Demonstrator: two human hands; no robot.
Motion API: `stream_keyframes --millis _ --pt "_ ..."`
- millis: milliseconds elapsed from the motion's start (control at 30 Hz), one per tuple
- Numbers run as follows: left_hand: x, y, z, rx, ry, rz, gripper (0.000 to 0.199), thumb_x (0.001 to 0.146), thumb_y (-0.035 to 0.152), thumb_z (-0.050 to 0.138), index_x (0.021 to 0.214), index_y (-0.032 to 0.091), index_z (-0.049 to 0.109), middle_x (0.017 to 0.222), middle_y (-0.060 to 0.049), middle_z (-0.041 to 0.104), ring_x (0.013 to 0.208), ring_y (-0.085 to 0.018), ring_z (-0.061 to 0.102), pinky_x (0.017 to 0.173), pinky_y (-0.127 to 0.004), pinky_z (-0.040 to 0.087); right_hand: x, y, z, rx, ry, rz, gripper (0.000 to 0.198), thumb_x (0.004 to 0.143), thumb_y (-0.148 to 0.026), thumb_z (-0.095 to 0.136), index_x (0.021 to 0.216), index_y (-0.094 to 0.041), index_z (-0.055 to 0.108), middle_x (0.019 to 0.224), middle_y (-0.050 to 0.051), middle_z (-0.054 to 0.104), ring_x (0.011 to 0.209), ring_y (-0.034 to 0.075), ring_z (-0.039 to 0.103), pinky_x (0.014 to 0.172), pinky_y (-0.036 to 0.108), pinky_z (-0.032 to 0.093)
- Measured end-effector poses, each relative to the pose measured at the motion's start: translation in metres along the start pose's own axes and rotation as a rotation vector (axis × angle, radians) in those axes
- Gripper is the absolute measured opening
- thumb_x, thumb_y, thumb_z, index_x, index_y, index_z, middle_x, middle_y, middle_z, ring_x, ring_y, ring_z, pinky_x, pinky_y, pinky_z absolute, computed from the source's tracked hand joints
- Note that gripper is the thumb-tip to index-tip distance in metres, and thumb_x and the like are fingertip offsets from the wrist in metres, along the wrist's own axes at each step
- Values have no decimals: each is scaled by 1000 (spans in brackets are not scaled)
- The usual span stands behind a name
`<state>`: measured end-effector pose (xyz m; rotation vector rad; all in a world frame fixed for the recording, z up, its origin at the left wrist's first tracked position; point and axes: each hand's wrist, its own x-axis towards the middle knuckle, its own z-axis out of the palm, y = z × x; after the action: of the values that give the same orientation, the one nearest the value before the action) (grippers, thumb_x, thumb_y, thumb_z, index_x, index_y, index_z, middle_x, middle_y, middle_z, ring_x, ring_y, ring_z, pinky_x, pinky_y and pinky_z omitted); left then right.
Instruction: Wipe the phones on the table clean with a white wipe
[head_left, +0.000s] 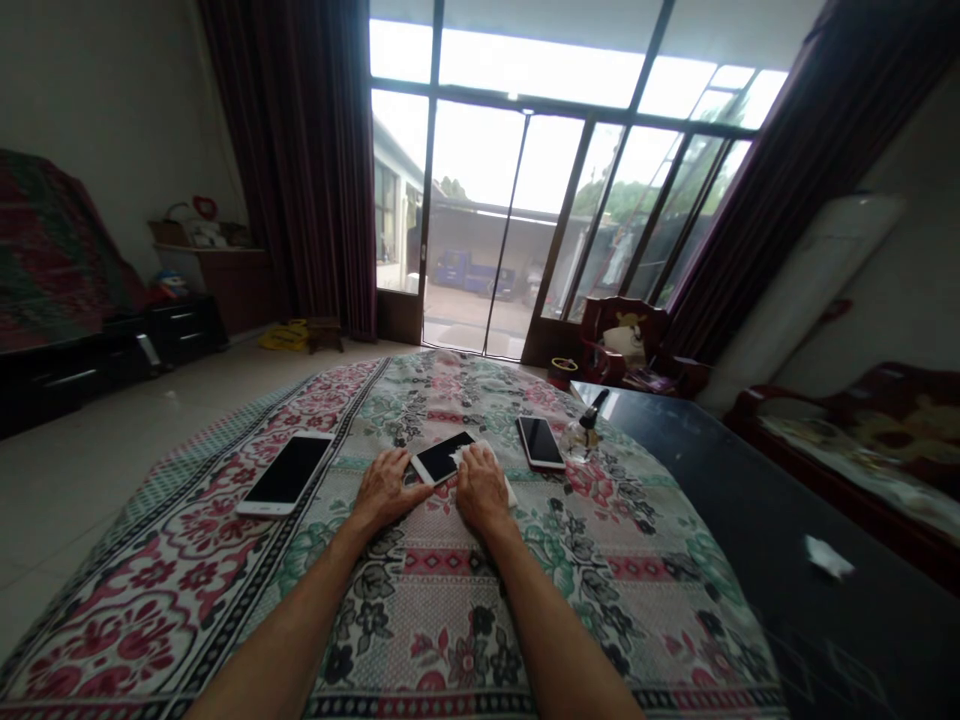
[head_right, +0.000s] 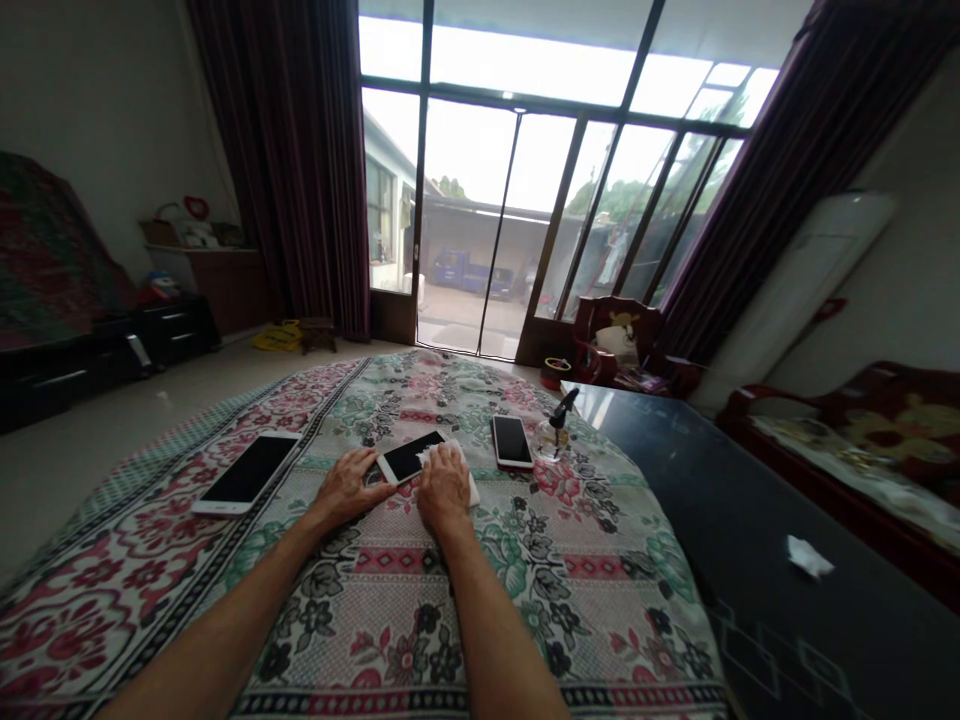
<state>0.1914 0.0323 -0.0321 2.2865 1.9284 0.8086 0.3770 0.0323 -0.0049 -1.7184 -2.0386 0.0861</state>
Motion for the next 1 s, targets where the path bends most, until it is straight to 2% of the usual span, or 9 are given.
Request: stream_keyframes --millis 267,467,667,833,900,1000 --pt "0 2 -2 1 -20 -14 61 76 52 65 125 17 56 136 -13 53 131 -30 41 109 -41 31 28 12 7 -76 -16 52 40 97 -25 34 131 -17 55 145 10 45 133 27 36 106 40 27" --pt "0 2 -2 -11 -17 -7 58 76 51 65 122 16 58 135 -14 54 130 -32 42 107 -43 34 47 -9 0 -148 -85 -13 33 96 -23 36 111 -18 64 132 12 56 122 27 46 98 39 35" --pt "-1 1 2 -31 34 -12 51 76 42 64 121 19 59 134 -12 55 129 -30 43 108 -43 34 36 -39 10 -80 -139 -185 33 97 -24 34 113 -18 62 136 9 54 127 25 42 103 40 31" --pt "-2 2 2 -26 44 -3 44 79 29 57 121 15 59 132 -13 56 129 -28 44 108 -41 35 21 -48 19 13 -146 -319 33 97 -25 34 116 -21 60 137 6 53 129 22 40 106 39 28" --pt "-2 2 1 -23 46 -4 45 79 31 58 120 15 60 132 -13 56 128 -29 44 108 -42 35 21 -46 19 33 -136 -333 33 98 -25 34 116 -22 61 136 6 54 129 21 41 106 38 29" --pt "-1 2 2 -29 47 -5 46 77 37 62 118 16 61 132 -13 57 128 -31 45 108 -44 36 26 -39 18 29 -107 -264 35 98 -26 32 119 -21 60 137 6 54 131 22 39 107 38 28"
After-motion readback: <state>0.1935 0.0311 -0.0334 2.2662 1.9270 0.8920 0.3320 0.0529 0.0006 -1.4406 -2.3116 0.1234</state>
